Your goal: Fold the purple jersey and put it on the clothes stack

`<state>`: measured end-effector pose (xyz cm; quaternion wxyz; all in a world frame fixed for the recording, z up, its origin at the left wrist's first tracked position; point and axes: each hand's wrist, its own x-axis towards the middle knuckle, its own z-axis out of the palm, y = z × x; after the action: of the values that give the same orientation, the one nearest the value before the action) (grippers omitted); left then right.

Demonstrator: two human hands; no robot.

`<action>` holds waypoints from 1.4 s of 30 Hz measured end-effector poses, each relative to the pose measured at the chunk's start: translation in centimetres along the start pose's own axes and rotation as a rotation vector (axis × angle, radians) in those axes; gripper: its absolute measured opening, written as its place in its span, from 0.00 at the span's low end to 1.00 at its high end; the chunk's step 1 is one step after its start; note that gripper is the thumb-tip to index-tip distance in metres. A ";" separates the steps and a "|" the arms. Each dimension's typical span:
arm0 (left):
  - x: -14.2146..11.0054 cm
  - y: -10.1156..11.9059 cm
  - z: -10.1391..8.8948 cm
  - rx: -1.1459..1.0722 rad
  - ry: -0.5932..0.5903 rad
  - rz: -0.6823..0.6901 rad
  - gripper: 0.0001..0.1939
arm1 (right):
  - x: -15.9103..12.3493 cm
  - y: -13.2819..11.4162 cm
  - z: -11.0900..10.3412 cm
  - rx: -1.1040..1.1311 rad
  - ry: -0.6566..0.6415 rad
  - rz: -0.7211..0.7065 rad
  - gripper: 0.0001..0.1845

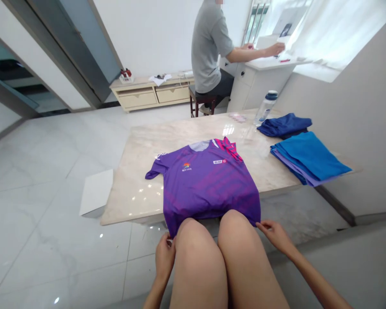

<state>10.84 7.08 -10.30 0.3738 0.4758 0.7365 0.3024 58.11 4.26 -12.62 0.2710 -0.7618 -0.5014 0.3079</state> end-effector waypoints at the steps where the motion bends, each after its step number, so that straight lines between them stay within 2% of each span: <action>1: -1.0 -0.4 -0.6 0.015 -0.002 -0.006 0.26 | -0.9 0.4 0.1 -0.018 0.009 -0.011 0.30; 4: -2.4 -0.2 -2.5 0.039 0.037 0.039 0.28 | -1.5 -0.1 -1.1 -0.049 0.138 -0.053 0.27; 6: -1.5 1.9 -3.4 0.078 0.035 0.141 0.27 | -0.1 -2.1 -2.7 -0.053 0.206 -0.088 0.25; 8: 0.6 5.2 -3.7 0.133 0.004 0.282 0.24 | 2.3 -5.1 -4.1 -0.061 0.229 -0.140 0.22; 11: 4.7 10.4 -2.6 0.223 -0.043 0.498 0.22 | 6.4 -10.0 -4.4 -0.104 0.210 -0.238 0.18; 14: 8.7 14.0 -0.3 0.322 -0.048 0.629 0.19 | 9.8 -13.7 -2.3 -0.192 0.168 -0.372 0.17; 17: 12.8 16.5 1.4 0.417 -0.065 0.662 0.18 | 12.6 -15.8 0.3 -0.309 0.142 -0.481 0.16; 19: 16.0 18.2 1.9 0.456 -0.082 0.656 0.15 | 14.7 -16.8 1.3 -0.385 0.134 -0.494 0.15; 23: 23.8 21.5 1.8 0.468 -0.155 0.582 0.08 | 20.6 -19.2 1.5 -0.532 0.118 -0.524 0.15; 25: 27.5 22.5 1.9 0.471 -0.176 0.557 0.05 | 24.2 -20.4 1.1 -0.588 0.126 -0.475 0.17; 27: 30.3 22.7 2.2 0.470 -0.210 0.529 0.09 | 27.5 -21.4 0.6 -0.664 0.126 -0.361 0.21; 29: 32.1 22.4 2.6 0.474 -0.282 0.514 0.15 | 30.3 -21.9 0.3 -0.730 0.066 -0.277 0.27; 31: 32.8 21.8 2.9 0.495 -0.385 0.558 0.17 | 32.3 -22.0 0.0 -0.767 -0.027 -0.258 0.29; 33: 32.7 21.5 3.1 0.522 -0.464 0.651 0.15 | 33.4 -22.0 -0.2 -0.780 -0.119 -0.292 0.27; 35: 31.6 21.5 2.9 0.531 -0.465 0.716 0.12 | 33.2 -22.1 -0.4 -0.764 -0.161 -0.377 0.21; 37: 29.6 21.7 2.3 0.539 -0.364 0.764 0.10 | 31.6 -22.4 -0.8 -0.697 -0.092 -0.513 0.17; 39: 26.6 21.8 1.4 0.589 -0.274 0.877 0.09 | 28.7 -22.6 -1.3 -0.623 0.045 -0.675 0.15; 41: 23.0 21.2 0.3 0.681 -0.308 1.033 0.08 | 25.3 -22.2 -1.9 -0.619 0.091 -0.813 0.12; 42: 21.3 20.6 -0.2 0.729 -0.366 1.087 0.08 | 23.6 -21.7 -2.3 -0.647 0.056 -0.854 0.10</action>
<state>14.80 34.35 0.72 0.1031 0.9175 0.3725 0.0940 54.11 33.57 -0.07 0.1366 -0.5426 -0.8285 -0.0206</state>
